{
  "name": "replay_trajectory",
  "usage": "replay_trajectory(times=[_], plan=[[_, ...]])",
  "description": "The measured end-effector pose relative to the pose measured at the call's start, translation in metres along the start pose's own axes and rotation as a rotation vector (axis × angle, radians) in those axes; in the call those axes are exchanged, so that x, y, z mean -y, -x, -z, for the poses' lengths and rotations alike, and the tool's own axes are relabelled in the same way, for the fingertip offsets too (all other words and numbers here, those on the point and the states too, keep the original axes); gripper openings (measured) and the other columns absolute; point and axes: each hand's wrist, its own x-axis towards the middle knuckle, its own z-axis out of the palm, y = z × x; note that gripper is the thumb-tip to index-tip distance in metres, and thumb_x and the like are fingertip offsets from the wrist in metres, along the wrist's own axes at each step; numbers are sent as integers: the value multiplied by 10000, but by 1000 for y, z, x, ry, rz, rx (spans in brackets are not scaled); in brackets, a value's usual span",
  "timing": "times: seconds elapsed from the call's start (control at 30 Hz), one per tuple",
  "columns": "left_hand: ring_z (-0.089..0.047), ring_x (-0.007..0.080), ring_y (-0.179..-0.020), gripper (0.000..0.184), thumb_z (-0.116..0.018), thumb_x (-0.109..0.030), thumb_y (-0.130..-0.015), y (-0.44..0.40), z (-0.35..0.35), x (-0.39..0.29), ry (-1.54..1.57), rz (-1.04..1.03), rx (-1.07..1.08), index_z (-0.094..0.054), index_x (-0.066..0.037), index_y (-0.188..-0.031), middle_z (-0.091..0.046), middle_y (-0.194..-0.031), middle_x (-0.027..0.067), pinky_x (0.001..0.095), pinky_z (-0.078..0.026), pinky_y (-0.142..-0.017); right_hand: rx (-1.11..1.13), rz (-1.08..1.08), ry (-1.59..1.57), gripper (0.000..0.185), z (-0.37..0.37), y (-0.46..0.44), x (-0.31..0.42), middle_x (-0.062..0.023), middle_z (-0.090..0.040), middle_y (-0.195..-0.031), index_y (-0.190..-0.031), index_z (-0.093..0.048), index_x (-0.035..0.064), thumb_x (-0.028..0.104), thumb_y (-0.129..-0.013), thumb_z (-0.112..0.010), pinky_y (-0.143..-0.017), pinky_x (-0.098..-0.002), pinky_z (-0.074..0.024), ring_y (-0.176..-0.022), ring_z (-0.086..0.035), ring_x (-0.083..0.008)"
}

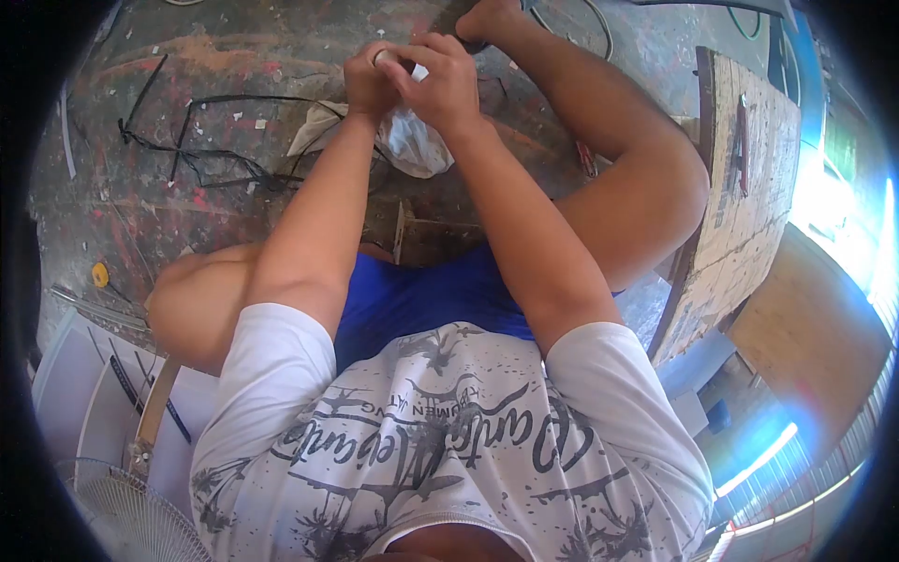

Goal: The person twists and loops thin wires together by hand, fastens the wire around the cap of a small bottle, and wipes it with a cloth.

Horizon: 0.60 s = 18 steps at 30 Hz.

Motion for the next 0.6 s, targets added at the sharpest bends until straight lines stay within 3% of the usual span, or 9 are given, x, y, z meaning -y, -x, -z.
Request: replay_trajectory(times=[0.27,0.37,0.47,0.6], plan=[[-703,337,-692,168,-793,-203,-750,-3,4,-5,45,48,23,-675,-84,-762,-698,-747,103,416,-571,-612,104,-69,26,375,3,-4,2,-172,-728,-1030,-1052,-806,122,325,-747,-885,-847,-433,-570,-970,-689,-362],[-703,339,-692,166,-790,-199,-748,-1,3,-2,53,48,20,-672,-84,-766,-696,-748,105,417,-571,-611,115,-33,104,376,9,-8,8,-145,-720,-972,-1043,-809,124,314,-727,-887,-831,-439,-564,-944,-678,-351],[-704,336,-697,163,-787,-197,-747,1,1,2,39,50,34,-672,-82,-766,-698,-754,105,415,-572,-616,85,70,142,378,11,-11,4,-82,-625,-819,-1046,-812,120,367,-768,-878,-728,-414,-514,-802,-610,-280],[-706,328,-703,169,-798,-196,-737,1,1,-3,27,102,56,-688,-81,-793,-705,-767,100,412,-575,-628,76,78,266,381,17,-12,7,-59,-612,-809,-1031,-824,151,388,-738,-883,-761,-410,-490,-823,-591,-267]])
